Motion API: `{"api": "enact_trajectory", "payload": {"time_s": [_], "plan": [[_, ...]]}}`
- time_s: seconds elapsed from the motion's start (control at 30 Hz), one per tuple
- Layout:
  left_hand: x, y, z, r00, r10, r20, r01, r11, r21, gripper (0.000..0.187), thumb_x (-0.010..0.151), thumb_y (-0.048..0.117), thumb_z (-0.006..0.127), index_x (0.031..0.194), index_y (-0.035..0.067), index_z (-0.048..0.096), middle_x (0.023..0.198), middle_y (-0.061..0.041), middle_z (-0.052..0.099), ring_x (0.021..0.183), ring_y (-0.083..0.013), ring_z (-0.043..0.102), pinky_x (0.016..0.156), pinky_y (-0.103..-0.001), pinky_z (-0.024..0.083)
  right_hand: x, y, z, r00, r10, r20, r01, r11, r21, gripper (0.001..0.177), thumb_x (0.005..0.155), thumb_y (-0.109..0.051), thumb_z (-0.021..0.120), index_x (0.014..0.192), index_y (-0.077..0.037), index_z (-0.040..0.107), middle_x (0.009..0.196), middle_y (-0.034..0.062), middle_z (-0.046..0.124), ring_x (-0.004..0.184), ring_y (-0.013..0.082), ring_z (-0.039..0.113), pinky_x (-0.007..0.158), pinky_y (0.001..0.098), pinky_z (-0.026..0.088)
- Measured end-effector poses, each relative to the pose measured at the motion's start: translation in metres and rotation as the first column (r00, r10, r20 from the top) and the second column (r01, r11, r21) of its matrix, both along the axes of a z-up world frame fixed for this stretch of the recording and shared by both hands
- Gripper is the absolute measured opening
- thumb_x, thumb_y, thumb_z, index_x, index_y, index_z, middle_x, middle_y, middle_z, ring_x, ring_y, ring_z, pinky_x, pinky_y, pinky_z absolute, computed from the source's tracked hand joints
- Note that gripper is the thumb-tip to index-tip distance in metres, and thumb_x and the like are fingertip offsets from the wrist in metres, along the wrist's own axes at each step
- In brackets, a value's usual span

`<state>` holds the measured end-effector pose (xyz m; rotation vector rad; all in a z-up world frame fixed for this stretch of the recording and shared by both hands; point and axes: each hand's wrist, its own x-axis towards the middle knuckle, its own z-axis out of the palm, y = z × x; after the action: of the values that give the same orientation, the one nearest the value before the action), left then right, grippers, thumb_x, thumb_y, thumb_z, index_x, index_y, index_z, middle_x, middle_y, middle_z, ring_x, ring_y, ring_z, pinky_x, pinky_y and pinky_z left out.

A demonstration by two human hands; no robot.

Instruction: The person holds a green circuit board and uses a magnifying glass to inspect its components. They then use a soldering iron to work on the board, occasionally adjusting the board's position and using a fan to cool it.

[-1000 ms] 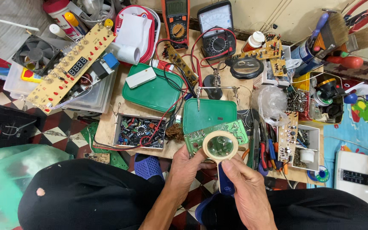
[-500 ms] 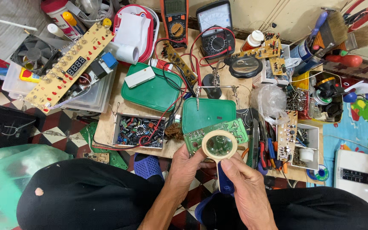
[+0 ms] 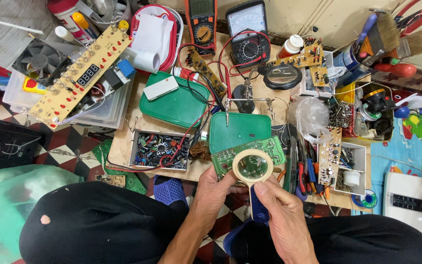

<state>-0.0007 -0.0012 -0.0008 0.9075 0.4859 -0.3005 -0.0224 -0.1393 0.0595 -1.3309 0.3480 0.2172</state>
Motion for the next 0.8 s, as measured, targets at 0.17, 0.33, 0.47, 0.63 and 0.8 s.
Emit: {"api": "enact_trajectory", "payload": {"time_s": [0.17,0.33,0.47,0.63,0.8], "plan": [[-0.001,0.0,-0.004,1.0,-0.002,0.019,0.001,1.0,0.025,0.045,0.094,0.025,0.079,0.136,0.008,0.076,0.129,-0.006,0.083,0.102,-0.0187,0.077,0.083,-0.039,0.072,0.001,0.0,-0.001,0.987,-0.074,-0.142,0.067,0.997,-0.048,0.045,0.093,-0.01,0.071,0.136,0.002,0.078,0.165,0.0129,0.07,0.159,0.0158,0.054,0.135,0.0355,0.037],[-0.002,0.0,-0.004,0.999,-0.003,0.039,0.002,1.0,0.016,0.047,0.094,0.026,0.079,0.136,0.007,0.076,0.128,-0.007,0.083,0.1,-0.019,0.077,0.083,-0.039,0.072,0.0,0.001,-0.003,0.995,-0.058,-0.078,0.056,0.998,-0.031,0.042,0.095,-0.007,0.07,0.134,0.006,0.079,0.157,0.0152,0.074,0.152,0.0182,0.059,0.133,0.0361,0.04],[-0.001,0.0,-0.001,1.0,-0.002,0.022,0.002,1.0,0.026,0.046,0.093,0.025,0.079,0.135,0.006,0.077,0.126,-0.008,0.084,0.101,-0.0201,0.078,0.084,-0.041,0.073,0.002,0.004,0.005,0.992,-0.058,-0.116,0.052,0.997,-0.051,0.045,0.095,-0.008,0.07,0.136,0.006,0.078,0.159,0.0139,0.074,0.154,0.0172,0.059,0.134,0.0356,0.04],[-0.002,-0.002,-0.011,0.999,0.007,0.04,-0.007,1.0,0.017,0.043,0.095,0.024,0.079,0.135,0.007,0.076,0.127,-0.007,0.084,0.1,-0.0201,0.078,0.083,-0.041,0.073,0.001,0.002,-0.001,0.993,-0.063,-0.103,0.061,0.998,-0.016,0.043,0.096,-0.005,0.068,0.136,0.008,0.078,0.155,0.0145,0.075,0.149,0.0184,0.061,0.132,0.0357,0.042],[0.0,0.0,-0.001,1.0,-0.011,0.003,0.011,0.999,0.032,0.045,0.093,0.025,0.079,0.135,0.007,0.077,0.128,-0.007,0.083,0.103,-0.0208,0.078,0.085,-0.041,0.073,0.004,0.003,0.005,0.983,-0.087,-0.159,0.084,0.996,-0.025,0.045,0.094,-0.005,0.068,0.137,0.007,0.077,0.158,0.0137,0.075,0.152,0.0175,0.061,0.134,0.0346,0.041]]}}
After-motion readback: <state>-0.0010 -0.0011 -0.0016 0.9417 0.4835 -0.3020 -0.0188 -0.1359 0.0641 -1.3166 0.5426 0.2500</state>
